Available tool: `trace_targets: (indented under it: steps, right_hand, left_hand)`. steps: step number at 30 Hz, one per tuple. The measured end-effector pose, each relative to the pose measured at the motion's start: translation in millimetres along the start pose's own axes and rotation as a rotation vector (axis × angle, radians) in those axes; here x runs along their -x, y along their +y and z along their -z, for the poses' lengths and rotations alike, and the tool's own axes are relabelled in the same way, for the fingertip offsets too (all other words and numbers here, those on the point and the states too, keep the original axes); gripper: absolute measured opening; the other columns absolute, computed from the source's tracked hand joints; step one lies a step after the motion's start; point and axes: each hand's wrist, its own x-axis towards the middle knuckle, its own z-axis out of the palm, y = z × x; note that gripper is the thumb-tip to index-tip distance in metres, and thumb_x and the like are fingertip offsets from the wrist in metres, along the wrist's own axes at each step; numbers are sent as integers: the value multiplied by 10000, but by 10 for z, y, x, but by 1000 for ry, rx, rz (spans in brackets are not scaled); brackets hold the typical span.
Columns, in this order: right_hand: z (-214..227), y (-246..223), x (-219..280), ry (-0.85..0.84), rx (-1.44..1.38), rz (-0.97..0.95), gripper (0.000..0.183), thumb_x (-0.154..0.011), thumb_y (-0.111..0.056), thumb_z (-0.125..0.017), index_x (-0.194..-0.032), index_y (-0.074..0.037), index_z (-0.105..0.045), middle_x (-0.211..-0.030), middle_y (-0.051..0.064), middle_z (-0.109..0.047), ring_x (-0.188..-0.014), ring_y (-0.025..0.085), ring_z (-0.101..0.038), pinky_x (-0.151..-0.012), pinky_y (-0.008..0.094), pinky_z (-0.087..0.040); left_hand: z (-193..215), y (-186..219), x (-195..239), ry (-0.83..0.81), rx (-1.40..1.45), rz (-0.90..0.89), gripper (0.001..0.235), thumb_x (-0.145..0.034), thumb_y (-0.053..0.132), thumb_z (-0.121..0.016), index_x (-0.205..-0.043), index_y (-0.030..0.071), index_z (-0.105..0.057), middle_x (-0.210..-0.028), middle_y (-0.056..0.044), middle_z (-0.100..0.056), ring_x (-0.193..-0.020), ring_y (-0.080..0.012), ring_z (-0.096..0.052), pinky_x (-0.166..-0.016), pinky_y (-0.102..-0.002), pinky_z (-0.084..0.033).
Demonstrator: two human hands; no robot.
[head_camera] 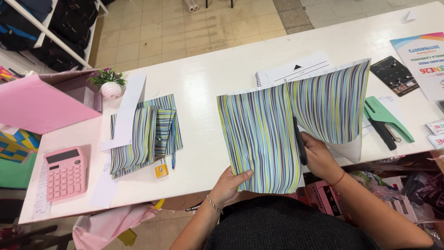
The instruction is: The person covers spiral-bound notebooks with striped paper. They fold the paper over the notebook covers, use a stapler to secure the paper, and trim the excess with scissors. The person repeats this process for multiple notebooks.
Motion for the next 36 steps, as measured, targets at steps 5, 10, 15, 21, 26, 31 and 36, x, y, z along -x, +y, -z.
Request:
trace_targets:
  steps: [5, 10, 15, 21, 26, 31, 36]
  right_hand:
    - [-77, -191, -89, -1, 13, -46, 357, -1047, -333, -534, -894, -58, -703, -781, 178, -706, -851, 263, -631, -855, 406, -515]
    - [-135, -71, -156, 15, 64, -80, 387, -1063, -349, -522, -923, -47, -720, -806, 197, -719, -850, 287, -638, -858, 426, -513]
    - [-164, 194, -286, 51, 9, -111, 303, -1009, -312, -619, -844, -78, -718, -656, 133, -649, -733, 213, -587, -765, 379, -500]
    - [-98, 26, -274, -81, -167, -121, 385, -1040, -356, -565, -794, -80, -675, -552, 97, -648, -613, 224, -574, -664, 344, -472]
    - [41, -346, -125, -31, 127, -168, 332, -976, -356, -643, -1002, -29, -688, -772, 213, -699, -825, 372, -625, -765, 455, -500]
    - [247, -111, -311, 6, 790, -184, 604, -965, -566, -571, -1255, -54, -708, -1062, 228, -787, -1042, 412, -740, -911, 490, -574]
    - [247, 400, -381, 337, 872, 413, 322, -1078, -411, -597, -1195, -145, -737, -1024, 143, -726, -937, 365, -745, -775, 438, -616]
  left_hand:
    - [116, -109, -12, 34, 41, 25, 58, -959, 40, -680, -1003, 70, -704, -722, -81, -734, -613, -136, -701, -619, -263, -547]
    - [309, -287, -48, 65, 53, 20, 114, -951, 38, -678, -1059, 64, -700, -849, -109, -774, -781, -211, -763, -729, -326, -589]
    - [422, -383, -53, 85, 93, 48, 168, -952, 35, -669, -1118, 57, -690, -953, -137, -783, -904, -250, -769, -814, -374, -602]
    - [652, -426, -52, 105, 157, 24, 246, -937, 64, -647, -1178, 110, -662, -1001, -127, -783, -953, -295, -766, -880, -437, -600]
    - [627, -211, 7, 125, 189, 5, 267, -924, 52, -640, -1185, 103, -669, -1025, -173, -778, -970, -322, -761, -893, -484, -602]
    - [504, -8, 66, 191, 150, -64, 238, -934, 41, -649, -1166, 94, -668, -1030, -155, -778, -972, -302, -762, -885, -468, -606]
    - [607, -109, 116, 175, 57, -4, 207, -965, 85, -626, -1167, 75, -667, -1007, -176, -783, -909, -278, -778, -785, -424, -641]
